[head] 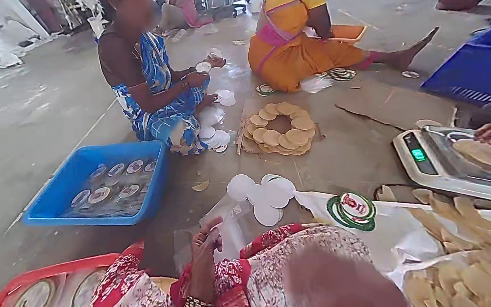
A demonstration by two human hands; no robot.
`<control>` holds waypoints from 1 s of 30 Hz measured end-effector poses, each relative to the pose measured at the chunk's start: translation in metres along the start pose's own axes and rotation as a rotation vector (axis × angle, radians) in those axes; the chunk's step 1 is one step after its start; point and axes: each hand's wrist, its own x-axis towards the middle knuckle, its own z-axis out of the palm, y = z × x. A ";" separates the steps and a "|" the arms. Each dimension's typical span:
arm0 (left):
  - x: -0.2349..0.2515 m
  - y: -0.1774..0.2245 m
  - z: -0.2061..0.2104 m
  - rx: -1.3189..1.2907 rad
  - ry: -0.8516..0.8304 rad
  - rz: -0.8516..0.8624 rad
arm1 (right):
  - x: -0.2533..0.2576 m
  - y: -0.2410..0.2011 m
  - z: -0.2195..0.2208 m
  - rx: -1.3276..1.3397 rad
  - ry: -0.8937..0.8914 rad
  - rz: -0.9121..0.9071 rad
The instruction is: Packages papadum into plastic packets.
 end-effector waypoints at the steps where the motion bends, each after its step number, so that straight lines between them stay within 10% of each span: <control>1: 0.001 0.000 0.000 -0.005 0.014 -0.002 | 0.005 0.042 -0.020 -0.206 0.109 0.082; 4: 0.001 0.000 0.002 -0.008 0.055 -0.010 | 0.010 0.162 -0.073 -0.686 0.327 0.587; 10: 0.005 -0.004 0.000 0.021 0.058 -0.031 | 0.011 0.261 -0.094 -1.075 0.042 1.350; 30: 0.007 -0.011 0.002 0.120 0.031 -0.048 | -0.005 0.270 -0.108 -0.264 0.840 0.912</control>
